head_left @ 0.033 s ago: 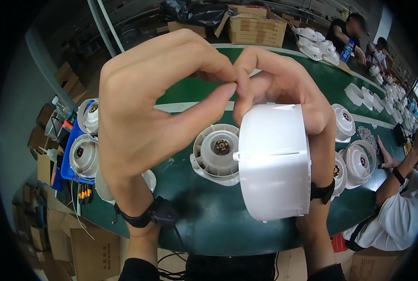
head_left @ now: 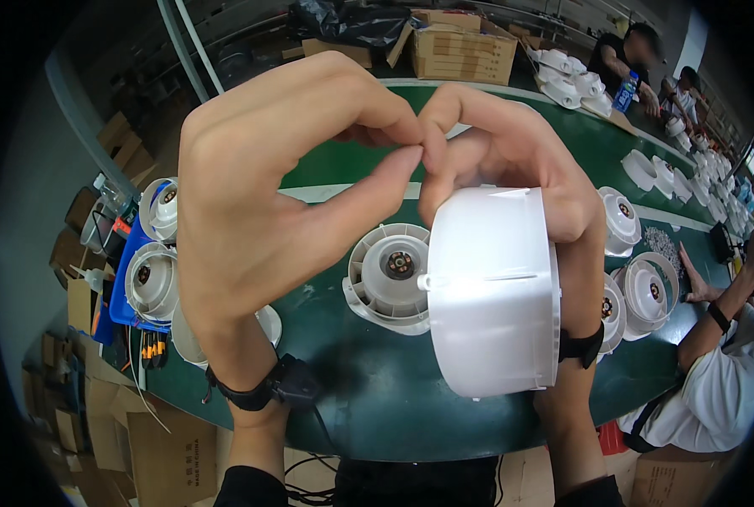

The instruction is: The person assembles white plastic fan housings on a green workbench. They pick up the housing parts, insert internal components, and connect red and black wires. The person repeatedly handles the units, aligning and snapping the plastic pieces together. Finished units are placed on the table.

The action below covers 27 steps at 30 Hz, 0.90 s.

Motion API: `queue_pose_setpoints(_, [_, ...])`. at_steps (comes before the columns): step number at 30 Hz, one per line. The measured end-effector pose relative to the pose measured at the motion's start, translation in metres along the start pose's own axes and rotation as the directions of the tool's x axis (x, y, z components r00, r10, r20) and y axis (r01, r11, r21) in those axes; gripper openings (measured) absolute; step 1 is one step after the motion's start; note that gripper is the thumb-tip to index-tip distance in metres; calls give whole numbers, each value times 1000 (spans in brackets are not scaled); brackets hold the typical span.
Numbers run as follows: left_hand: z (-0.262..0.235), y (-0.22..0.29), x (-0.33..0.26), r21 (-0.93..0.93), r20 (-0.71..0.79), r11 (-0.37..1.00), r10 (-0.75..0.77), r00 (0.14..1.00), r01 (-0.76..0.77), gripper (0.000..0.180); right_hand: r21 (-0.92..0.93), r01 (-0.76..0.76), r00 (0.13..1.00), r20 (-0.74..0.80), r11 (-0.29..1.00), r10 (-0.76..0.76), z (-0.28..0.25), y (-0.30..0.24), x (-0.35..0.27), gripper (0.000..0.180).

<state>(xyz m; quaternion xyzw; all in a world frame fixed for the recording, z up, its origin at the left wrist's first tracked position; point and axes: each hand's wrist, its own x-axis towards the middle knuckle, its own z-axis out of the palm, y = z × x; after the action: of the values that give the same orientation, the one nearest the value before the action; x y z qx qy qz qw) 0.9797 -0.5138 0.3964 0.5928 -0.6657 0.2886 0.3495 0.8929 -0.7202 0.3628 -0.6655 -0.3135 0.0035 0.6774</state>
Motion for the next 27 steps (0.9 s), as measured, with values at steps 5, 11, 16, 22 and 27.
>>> queue_pose_setpoints(5, [9, 1, 1, 2, -1, 996, -86, 996, 86, 15, -6, 14, 999, 29, 1000, -14, -3, 1, -2, 51])
queue_pose_setpoints(11, [6, 5, 1, 11, 84, 988, -152, 985, 152, 14, 57, -2, 996, 90, 998, -3, -5, 3, 2, 50])
queue_pose_setpoints(16, [5, 4, -2, 51, 115, 984, -175, 978, 170, 14, -18, -4, 999, 47, 1000, 5, -2, 10, 5, 49])
queue_pose_setpoints(22, [11, 9, 2, 41, 116, 991, -134, 984, 130, 17, -95, 7, 998, 70, 995, 0, -4, 12, 3, 45])
queue_pose_setpoints(27, [10, 8, -1, 41, 117, 991, -135, 984, 131, 16, -44, 2, 995, 100, 999, 2, -8, 18, 6, 45])
